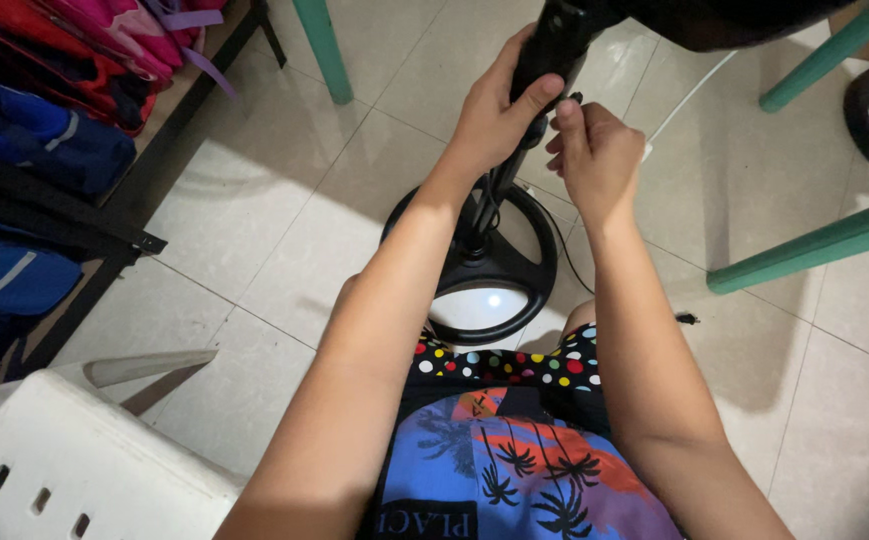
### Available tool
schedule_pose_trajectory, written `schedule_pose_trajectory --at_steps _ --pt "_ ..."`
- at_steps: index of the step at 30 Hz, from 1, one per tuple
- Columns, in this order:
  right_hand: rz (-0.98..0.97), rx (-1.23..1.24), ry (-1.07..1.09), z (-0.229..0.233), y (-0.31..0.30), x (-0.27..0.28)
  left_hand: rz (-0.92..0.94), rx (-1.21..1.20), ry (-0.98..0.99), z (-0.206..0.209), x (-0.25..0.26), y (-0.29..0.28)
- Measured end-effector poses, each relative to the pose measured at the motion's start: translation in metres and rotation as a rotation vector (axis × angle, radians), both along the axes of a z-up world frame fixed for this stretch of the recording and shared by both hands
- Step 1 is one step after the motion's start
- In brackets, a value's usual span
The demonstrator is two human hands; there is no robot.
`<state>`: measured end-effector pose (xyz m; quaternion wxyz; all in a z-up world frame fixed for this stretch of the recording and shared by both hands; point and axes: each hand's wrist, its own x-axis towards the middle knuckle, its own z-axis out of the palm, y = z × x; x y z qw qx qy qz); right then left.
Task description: The person reassembles an electric fan by hand, attaching the motor housing to the stand, securing it with a knob, and then attaching the front fan cage.
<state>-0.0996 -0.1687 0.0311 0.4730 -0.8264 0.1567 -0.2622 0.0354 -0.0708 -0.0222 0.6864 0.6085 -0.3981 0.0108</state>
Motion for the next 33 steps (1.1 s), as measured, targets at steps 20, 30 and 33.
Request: schedule_pose_trajectory --at_steps 20,30,33 --pt "0.01 -0.647 -0.26 0.002 -0.011 -0.006 0.035 0.039 -0.022 -0.003 -0.003 0.0" --pt "0.172 0.917 0.092 -0.022 -0.018 0.031 0.041 0.05 -0.022 0.001 -0.006 0.013" --pt "0.203 0.759 0.13 -0.017 -0.02 0.023 0.052 0.029 -0.054 0.001 -0.006 0.01"
